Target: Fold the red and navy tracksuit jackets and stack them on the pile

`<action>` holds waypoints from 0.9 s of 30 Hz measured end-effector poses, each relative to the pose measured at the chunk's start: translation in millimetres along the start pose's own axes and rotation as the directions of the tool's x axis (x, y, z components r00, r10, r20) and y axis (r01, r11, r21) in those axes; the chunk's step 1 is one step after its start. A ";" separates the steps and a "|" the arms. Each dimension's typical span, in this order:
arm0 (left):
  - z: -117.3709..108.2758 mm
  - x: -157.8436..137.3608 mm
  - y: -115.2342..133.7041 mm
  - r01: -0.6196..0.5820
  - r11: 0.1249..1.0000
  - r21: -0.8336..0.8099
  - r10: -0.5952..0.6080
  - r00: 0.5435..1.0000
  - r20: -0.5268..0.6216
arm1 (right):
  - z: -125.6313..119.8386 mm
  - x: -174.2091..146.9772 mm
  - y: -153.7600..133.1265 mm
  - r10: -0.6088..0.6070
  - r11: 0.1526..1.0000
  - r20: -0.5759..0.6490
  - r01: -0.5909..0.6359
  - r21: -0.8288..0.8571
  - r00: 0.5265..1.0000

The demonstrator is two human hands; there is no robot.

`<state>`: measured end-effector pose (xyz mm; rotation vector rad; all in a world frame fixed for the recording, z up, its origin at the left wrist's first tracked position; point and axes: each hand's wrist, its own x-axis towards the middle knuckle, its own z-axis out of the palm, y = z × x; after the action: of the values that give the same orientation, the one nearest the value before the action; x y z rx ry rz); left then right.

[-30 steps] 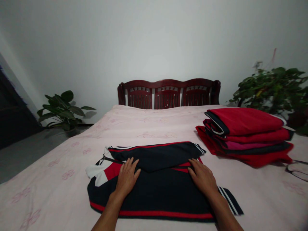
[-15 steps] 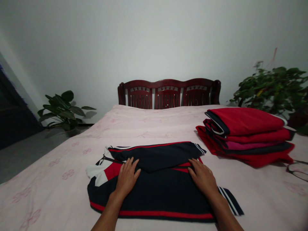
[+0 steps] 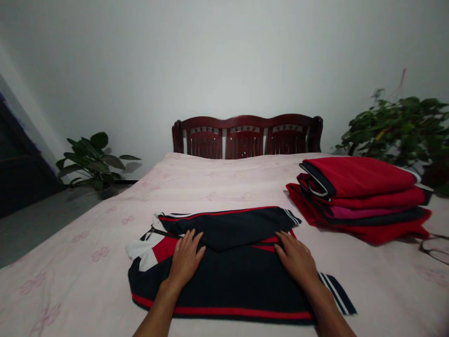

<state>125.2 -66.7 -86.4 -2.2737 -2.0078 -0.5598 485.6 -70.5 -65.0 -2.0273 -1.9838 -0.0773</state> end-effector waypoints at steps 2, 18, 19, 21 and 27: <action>-0.8 0.4 0.7 0.006 1.000 0.002 -0.006 1.000 0.004 | 0.7 0.3 0.3 -0.007 1.000 -0.016 0.007 -0.001 1.000; 2.6 0.0 -1.5 -0.005 1.000 -0.024 0.004 1.000 -0.018 | 0.8 0.5 0.2 -0.015 1.000 -0.036 0.015 0.008 0.999; 2.3 0.1 -1.2 -0.005 1.000 -0.031 0.004 1.000 -0.018 | 0.6 0.5 0.0 -0.013 1.000 -0.033 0.013 0.004 0.999; 0.6 0.3 -0.4 -0.014 0.998 -0.054 0.013 1.000 -0.017 | -0.2 0.6 -0.4 -0.008 1.000 -0.029 0.008 -0.001 1.000; -11.0 -1.5 5.6 -0.175 0.972 -0.154 0.170 0.984 -0.045 | -2.7 0.6 -1.6 0.001 1.000 0.003 -0.001 0.022 1.000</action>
<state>128.0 -72.0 -75.6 -2.4801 -1.7863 -0.7576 484.4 -70.5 -62.0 -2.0160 -1.9764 -0.0512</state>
